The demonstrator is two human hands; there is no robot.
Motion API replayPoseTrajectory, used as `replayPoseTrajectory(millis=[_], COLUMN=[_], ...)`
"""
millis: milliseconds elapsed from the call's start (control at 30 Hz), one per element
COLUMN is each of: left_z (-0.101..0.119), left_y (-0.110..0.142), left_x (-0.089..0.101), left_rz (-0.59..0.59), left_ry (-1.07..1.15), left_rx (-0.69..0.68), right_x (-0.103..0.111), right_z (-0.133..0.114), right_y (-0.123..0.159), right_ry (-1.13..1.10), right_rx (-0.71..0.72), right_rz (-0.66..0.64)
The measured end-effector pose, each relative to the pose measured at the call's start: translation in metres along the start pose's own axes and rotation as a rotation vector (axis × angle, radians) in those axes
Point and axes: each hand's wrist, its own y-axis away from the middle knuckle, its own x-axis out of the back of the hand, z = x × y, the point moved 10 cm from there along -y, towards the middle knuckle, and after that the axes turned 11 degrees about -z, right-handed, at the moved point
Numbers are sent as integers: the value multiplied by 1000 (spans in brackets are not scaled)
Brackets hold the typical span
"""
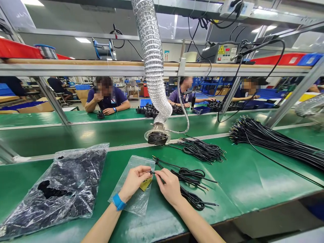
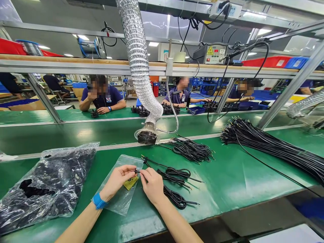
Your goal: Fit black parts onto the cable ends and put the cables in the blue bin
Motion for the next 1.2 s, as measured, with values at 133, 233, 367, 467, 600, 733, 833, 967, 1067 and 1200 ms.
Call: replayPoseTrajectory(millis=[133, 233, 367, 467, 600, 733, 833, 967, 1067, 1200], left_z=[-13, -13, -2, 8, 20, 25, 18, 7, 4, 1], left_y=[2, 3, 8, 12, 17, 16, 12, 7, 7, 10], left_x=[1, 0, -7, -17, -27, -21, -11, -2, -6, -14], left_rz=[27, 18, -12, -31, -51, 11, 54, 71, 36, -33], left_ry=[40, -94, -330, -448, -580, -696, -653, -522, -492, -460], left_rx=[79, 49, -96, -207, -323, -340, -257, -155, -139, -123], right_x=[1, -2, -3, -7, -21, -32, -30, -28, -29, -34], right_z=[-5, -8, -5, 2, 11, 19, 25, 27, 24, 19], right_y=[0, 0, 3, 5, 8, 10, 12, 14, 14, 14], right_ry=[48, 59, -50, -153, -268, -226, -221, -258, -250, -237], right_rx=[43, 60, 36, -18, -92, -172, -229, -223, -187, -141], right_rz=[-36, -83, -83, -113, -212, -257, -187, -157, -181, -248])
